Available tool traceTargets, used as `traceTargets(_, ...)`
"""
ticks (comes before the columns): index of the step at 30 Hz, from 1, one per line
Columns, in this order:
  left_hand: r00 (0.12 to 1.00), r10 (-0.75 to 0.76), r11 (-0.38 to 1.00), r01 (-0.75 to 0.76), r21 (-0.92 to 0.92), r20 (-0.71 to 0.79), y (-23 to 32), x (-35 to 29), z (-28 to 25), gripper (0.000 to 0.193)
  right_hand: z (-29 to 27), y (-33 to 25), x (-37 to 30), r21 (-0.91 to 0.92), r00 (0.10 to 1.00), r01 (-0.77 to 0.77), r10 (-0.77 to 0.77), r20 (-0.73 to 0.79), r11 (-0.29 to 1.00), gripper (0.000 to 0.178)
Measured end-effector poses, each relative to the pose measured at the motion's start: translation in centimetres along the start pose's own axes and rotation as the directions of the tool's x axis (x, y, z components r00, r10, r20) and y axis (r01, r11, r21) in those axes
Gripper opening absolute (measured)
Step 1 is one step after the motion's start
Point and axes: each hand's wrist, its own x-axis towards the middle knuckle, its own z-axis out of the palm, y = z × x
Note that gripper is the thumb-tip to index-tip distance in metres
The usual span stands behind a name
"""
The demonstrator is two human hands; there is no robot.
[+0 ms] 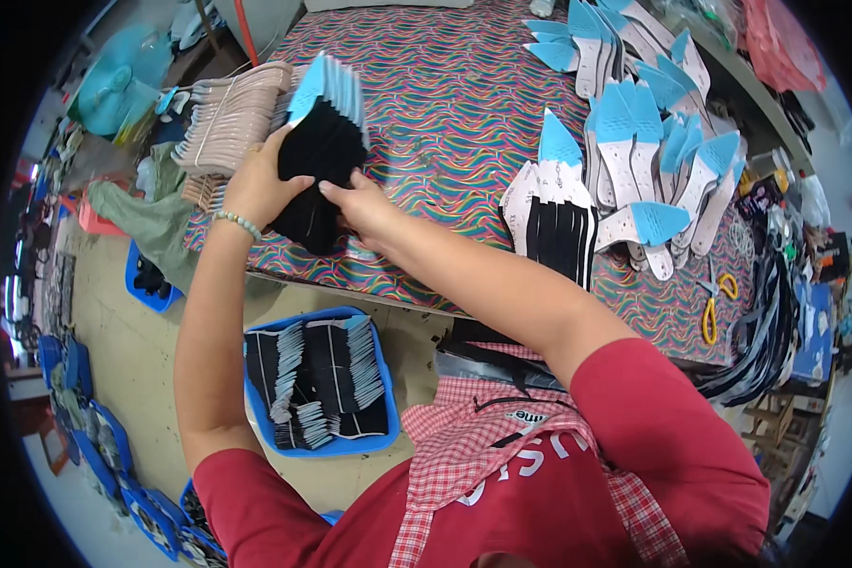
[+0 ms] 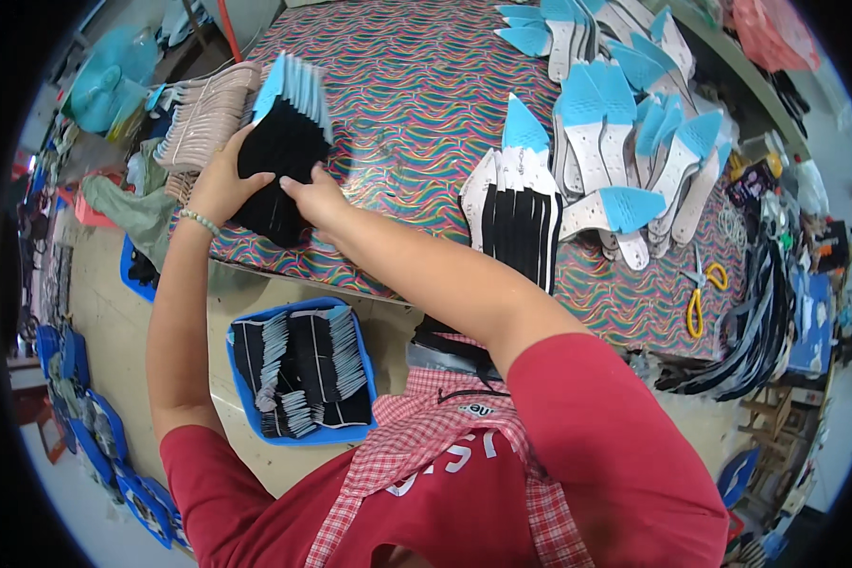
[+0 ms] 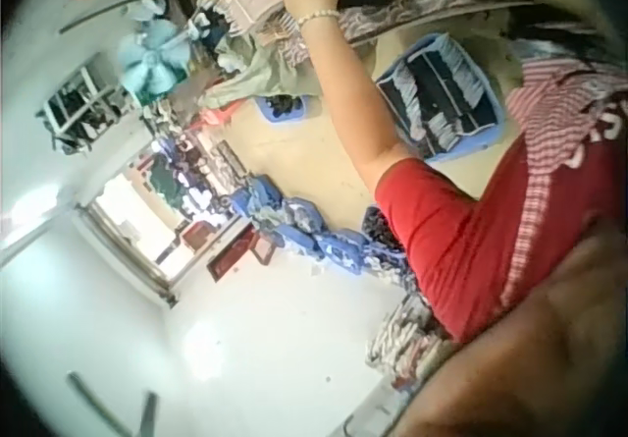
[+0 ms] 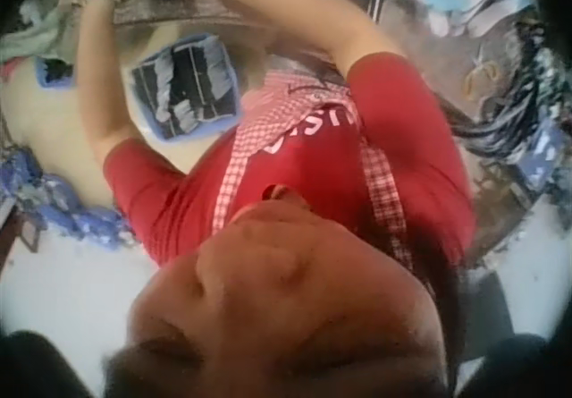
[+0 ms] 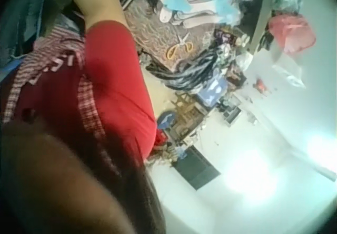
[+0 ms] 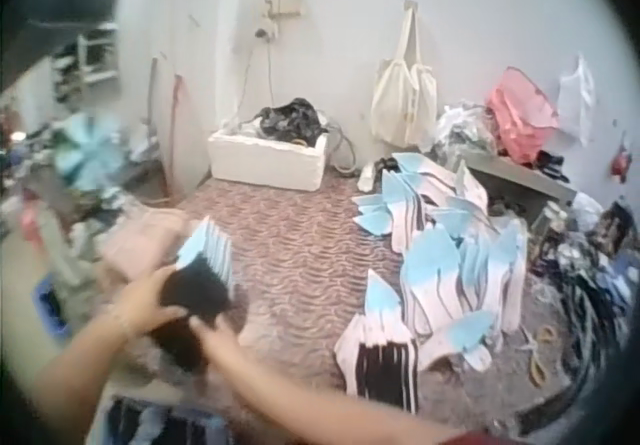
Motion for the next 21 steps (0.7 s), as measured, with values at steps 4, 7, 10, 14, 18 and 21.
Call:
traceTargets(4, 0.992, 0.013, 0.968, 0.018, 0.248, -0.123, -1.6, 1.0, 0.2, 0.074, 2.2, 1.1, 4.8, -0.289, 0.950, 0.170, -0.234, -0.206, 0.942, 0.101)
traceTargets(7, 0.961, 0.069, 0.867, 0.075, 0.492, -0.268, -2.0, 0.5, 0.8, 0.069, 4.5, 0.3, 4.0, -0.430, 0.928, 0.020, -0.177, -0.329, 0.903, 0.101)
traceTargets(10, 0.978, 0.027, 0.801, 0.101, 0.589, -0.206, -0.7, 1.3, -0.1, 0.065, 2.4, 1.1, 4.4, -0.410, 0.944, 0.121, -0.233, -0.235, 0.904, 0.103)
traceTargets(14, 0.983, -0.117, 0.833, 0.173, 0.525, -0.138, -1.1, 0.6, -0.8, 0.066, 1.5, -3.1, -7.7, -0.425, 0.974, 0.203, -0.137, 0.179, 0.882, 0.085)
traceTargets(18, 0.970, 0.097, 0.812, 0.052, 0.581, -0.222, -0.9, 0.8, -0.8, 0.067, -5.4, -4.8, -19.3, -0.504, 0.872, 0.479, -0.326, 0.365, 0.718, 0.056)
traceTargets(21, 0.907, 0.309, 0.927, -0.220, 0.303, -0.287, 4.8, 0.5, -0.3, 0.052, -11.9, -8.7, -26.6, -0.762, 0.815, 0.511, -0.507, 0.282, 0.397, 0.045)
